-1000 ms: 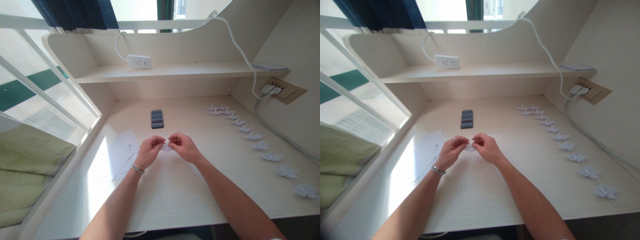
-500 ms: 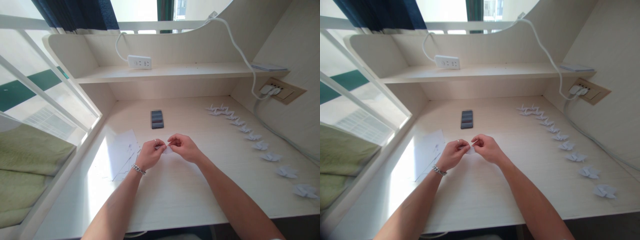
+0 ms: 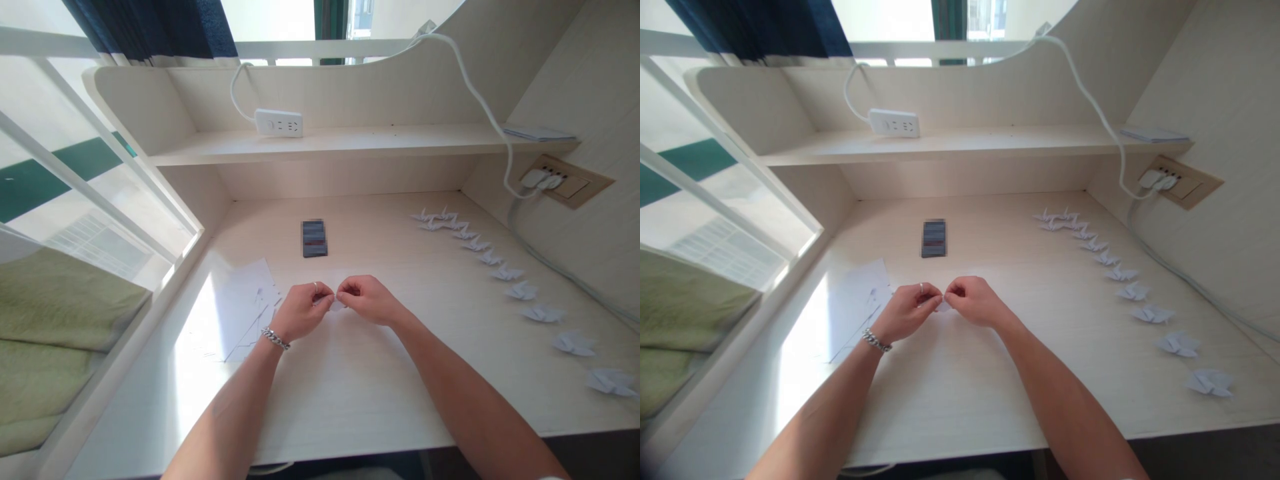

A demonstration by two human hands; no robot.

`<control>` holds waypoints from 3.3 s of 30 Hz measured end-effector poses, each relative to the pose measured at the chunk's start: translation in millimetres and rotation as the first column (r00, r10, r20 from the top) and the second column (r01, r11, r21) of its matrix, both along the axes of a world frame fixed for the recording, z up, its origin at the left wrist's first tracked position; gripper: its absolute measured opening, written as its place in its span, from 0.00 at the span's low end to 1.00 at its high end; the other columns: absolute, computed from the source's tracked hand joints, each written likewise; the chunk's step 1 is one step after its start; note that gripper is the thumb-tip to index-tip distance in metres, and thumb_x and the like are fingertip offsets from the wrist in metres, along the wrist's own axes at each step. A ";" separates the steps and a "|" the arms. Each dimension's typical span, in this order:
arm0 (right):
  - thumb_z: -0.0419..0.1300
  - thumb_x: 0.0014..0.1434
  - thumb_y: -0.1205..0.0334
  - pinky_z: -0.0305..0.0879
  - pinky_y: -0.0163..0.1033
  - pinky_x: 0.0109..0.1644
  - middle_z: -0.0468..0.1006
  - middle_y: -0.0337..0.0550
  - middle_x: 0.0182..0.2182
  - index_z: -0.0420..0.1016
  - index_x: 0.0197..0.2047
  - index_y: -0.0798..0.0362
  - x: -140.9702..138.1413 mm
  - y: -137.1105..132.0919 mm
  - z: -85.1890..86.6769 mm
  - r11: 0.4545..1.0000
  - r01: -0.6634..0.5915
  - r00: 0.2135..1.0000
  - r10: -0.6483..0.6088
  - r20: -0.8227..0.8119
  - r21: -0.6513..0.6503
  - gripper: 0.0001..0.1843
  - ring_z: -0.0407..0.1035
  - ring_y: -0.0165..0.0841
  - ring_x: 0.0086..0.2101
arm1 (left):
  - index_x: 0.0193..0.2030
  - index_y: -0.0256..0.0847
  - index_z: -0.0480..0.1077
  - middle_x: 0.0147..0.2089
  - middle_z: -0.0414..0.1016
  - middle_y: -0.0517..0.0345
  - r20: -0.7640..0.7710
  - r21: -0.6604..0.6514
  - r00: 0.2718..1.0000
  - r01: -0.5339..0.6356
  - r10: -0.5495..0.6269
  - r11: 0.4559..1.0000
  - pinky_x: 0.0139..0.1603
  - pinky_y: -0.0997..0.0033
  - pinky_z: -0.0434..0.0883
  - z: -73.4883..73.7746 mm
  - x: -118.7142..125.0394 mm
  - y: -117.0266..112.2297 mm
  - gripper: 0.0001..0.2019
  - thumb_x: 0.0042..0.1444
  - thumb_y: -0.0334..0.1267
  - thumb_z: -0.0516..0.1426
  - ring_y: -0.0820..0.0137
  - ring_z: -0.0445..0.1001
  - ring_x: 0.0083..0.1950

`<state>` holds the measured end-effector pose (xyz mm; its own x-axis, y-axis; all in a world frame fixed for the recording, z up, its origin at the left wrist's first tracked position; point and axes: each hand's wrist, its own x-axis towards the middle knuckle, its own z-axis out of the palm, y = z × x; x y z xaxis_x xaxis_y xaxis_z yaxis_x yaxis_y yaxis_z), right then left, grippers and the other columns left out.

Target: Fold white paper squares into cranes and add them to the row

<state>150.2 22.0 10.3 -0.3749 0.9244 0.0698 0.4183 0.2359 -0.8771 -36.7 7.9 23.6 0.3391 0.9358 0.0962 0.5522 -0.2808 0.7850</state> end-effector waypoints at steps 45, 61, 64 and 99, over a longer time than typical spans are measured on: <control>0.66 0.50 0.52 0.64 0.36 0.32 0.76 0.40 0.24 0.74 0.26 0.55 -16.8 4.5 -16.6 0.959 0.137 0.882 -0.231 -0.411 -0.247 0.14 0.68 0.30 0.27 | 0.43 0.35 0.71 0.36 0.79 0.51 0.492 -0.180 0.855 -0.084 0.164 0.980 0.41 0.66 0.73 -23.1 3.6 8.0 0.16 0.51 0.43 0.64 0.67 0.77 0.37; 0.63 0.53 0.58 0.67 0.38 0.37 0.79 0.42 0.29 0.77 0.31 0.53 -7.7 2.7 -8.7 0.987 0.132 0.951 -0.151 -0.269 -0.090 0.08 0.72 0.33 0.31 | 0.38 0.38 0.76 0.35 0.80 0.52 0.315 -0.138 0.938 -0.107 0.146 0.985 0.39 0.68 0.72 -15.8 -0.2 5.8 0.13 0.53 0.45 0.62 0.66 0.77 0.37; 0.63 0.52 0.59 0.67 0.37 0.36 0.79 0.42 0.29 0.78 0.32 0.53 -8.3 1.9 -6.7 0.989 0.113 0.951 -0.135 -0.278 -0.093 0.07 0.71 0.32 0.30 | 0.37 0.37 0.75 0.34 0.79 0.53 0.355 -0.162 0.924 -0.090 0.143 0.983 0.38 0.69 0.72 -16.4 -0.3 6.0 0.13 0.52 0.45 0.63 0.67 0.76 0.35; 0.68 0.44 0.62 0.68 0.38 0.34 0.79 0.41 0.26 0.81 0.30 0.55 -11.8 -1.6 -2.3 0.959 0.019 0.849 -0.164 -0.503 -0.281 0.08 0.71 0.32 0.29 | 0.29 0.37 0.76 0.25 0.76 0.59 0.499 -0.241 0.842 -0.091 0.203 0.966 0.31 0.73 0.70 -4.8 1.9 3.5 0.03 0.45 0.33 0.63 0.73 0.72 0.27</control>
